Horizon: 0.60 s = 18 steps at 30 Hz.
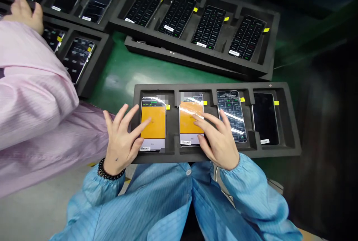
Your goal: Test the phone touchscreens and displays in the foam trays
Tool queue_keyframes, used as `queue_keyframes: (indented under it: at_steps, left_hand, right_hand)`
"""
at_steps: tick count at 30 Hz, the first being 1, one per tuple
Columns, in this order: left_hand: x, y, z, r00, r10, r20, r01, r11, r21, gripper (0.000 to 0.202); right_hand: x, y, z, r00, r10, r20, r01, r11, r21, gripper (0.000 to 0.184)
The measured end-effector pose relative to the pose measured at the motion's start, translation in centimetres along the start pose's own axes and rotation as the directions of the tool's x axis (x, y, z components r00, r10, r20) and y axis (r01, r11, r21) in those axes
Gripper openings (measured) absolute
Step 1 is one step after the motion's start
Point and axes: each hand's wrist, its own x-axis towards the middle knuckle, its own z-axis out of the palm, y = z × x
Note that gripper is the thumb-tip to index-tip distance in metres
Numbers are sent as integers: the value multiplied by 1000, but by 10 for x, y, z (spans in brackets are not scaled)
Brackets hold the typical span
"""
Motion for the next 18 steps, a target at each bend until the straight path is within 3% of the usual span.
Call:
queue_keyframes:
  at_steps: [4,8,12,18]
  left_hand:
    - [23,2,-4,992,-71,-106,70,997,-10,56]
    - [44,-2,5,994,0,-110,-5,999,-41,50]
    - [46,-8,12,995,48,-83,-54,996,-70,47]
    - [45,-10,13,995,93,36,-91,994,-51,47]
  right_hand:
    - [12,8,-13,988,97,-123,-100,995,-17,39]
    - [21,18,-3,961,151,-230,-151,988,19,39]
    - [17,22,11,974,123,-188,-128,992,-9,36]
    - [14,20,10,975,144,-169,-154,987,-49,36]
